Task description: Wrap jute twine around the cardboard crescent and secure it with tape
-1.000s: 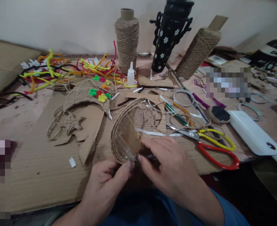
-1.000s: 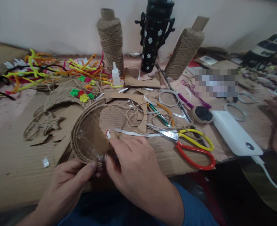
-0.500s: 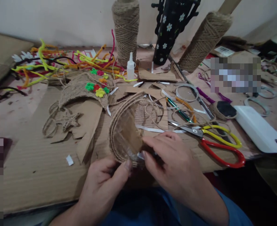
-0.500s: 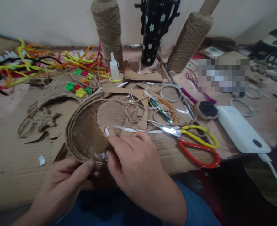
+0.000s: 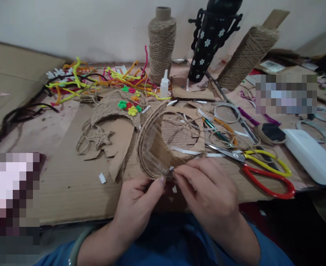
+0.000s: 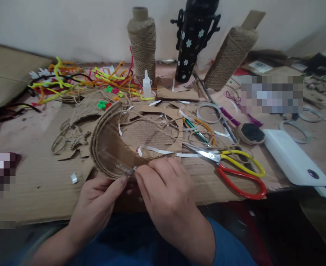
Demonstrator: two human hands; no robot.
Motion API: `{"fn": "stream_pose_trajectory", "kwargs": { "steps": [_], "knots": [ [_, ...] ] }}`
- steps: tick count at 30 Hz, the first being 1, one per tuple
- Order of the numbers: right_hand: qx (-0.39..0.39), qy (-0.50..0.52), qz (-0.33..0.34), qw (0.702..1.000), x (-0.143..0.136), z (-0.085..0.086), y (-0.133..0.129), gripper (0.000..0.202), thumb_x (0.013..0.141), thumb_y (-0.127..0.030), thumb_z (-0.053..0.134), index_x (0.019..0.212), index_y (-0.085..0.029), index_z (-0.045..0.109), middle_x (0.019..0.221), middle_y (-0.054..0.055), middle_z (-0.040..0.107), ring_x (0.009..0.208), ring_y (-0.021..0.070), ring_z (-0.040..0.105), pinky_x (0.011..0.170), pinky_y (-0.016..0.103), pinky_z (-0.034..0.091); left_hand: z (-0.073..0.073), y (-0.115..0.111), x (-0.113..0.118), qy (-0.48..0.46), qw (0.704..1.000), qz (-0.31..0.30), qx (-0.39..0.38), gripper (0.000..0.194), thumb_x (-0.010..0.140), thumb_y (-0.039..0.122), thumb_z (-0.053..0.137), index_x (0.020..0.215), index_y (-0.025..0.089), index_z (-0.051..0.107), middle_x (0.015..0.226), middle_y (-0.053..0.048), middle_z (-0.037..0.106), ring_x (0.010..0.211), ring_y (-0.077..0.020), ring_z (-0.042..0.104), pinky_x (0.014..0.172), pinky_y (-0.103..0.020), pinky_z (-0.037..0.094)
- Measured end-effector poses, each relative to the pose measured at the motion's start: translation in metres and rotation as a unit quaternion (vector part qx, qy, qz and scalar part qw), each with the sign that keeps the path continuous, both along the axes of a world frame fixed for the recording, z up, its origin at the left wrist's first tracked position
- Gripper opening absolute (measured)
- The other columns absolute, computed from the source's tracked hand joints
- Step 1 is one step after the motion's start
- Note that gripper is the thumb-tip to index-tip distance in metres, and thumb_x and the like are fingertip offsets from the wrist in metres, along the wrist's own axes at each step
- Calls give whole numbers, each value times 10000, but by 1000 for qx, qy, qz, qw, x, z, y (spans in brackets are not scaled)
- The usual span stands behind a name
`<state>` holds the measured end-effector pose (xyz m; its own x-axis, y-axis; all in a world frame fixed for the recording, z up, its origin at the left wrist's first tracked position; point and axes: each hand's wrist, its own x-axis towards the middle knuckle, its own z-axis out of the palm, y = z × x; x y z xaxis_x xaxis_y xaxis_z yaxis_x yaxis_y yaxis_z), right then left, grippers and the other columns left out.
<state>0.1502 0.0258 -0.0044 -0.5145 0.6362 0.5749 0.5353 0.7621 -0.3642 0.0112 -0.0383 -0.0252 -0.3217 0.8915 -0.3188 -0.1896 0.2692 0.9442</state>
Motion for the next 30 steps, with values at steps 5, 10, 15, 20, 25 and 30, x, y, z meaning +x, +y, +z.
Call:
{"fn": "stream_pose_trajectory", "kwargs": {
  "steps": [5, 10, 15, 20, 25, 30],
  "knots": [
    [13, -2, -24, 1000, -8, 0, -2, 143, 838, -105, 562, 731, -178, 623, 716, 40, 622, 714, 163, 561, 680, 304, 470, 5, 0, -1, 46, 996, -54, 48, 216, 836, 287, 563, 807, 201, 759, 696, -11, 716, 669, -175, 622, 651, -252, 494],
    [1, 3, -33, 999, -10, 0, -7, 121, 838, -106, 549, 762, -157, 627, 727, 57, 628, 737, 181, 577, 675, 318, 481, 10, 1, -1, 190, 976, -54, 90, 237, 828, 230, 550, 676, 189, 728, 609, 14, 670, 611, -152, 602, 678, -237, 486],
    [10, 1, -29, 1000, -12, -1, -5, 111, 818, -109, 561, 726, -147, 611, 716, 64, 617, 717, 190, 573, 659, 330, 481, 8, 0, -1, 237, 960, -44, 141, 218, 811, 183, 549, 660, 176, 706, 597, 20, 668, 603, -145, 615, 615, -212, 483],
    [9, 14, -24, 1000, -12, -2, -2, 138, 792, -69, 553, 678, -137, 594, 685, 68, 607, 694, 190, 568, 649, 330, 472, 6, 1, -2, 188, 975, -48, 113, 223, 818, 208, 552, 669, 170, 712, 586, 12, 660, 573, -138, 591, 564, -209, 473],
    [0, 46, -23, 999, -6, -1, 1, 151, 801, -42, 554, 685, -129, 598, 655, 52, 601, 662, 156, 558, 637, 300, 463, -4, -1, -2, 30, 996, -45, 70, 211, 834, 288, 573, 822, 192, 760, 732, -33, 730, 665, -178, 636, 612, -255, 503],
    [-13, 44, -12, 999, -1, -2, 2, 87, 838, -88, 563, 796, -126, 629, 725, 55, 626, 711, 150, 567, 674, 290, 465, -7, -2, -1, -18, 999, -28, 35, 200, 809, 316, 616, 813, 194, 774, 701, -38, 738, 657, -187, 660, 628, -264, 525]
  ]
}}
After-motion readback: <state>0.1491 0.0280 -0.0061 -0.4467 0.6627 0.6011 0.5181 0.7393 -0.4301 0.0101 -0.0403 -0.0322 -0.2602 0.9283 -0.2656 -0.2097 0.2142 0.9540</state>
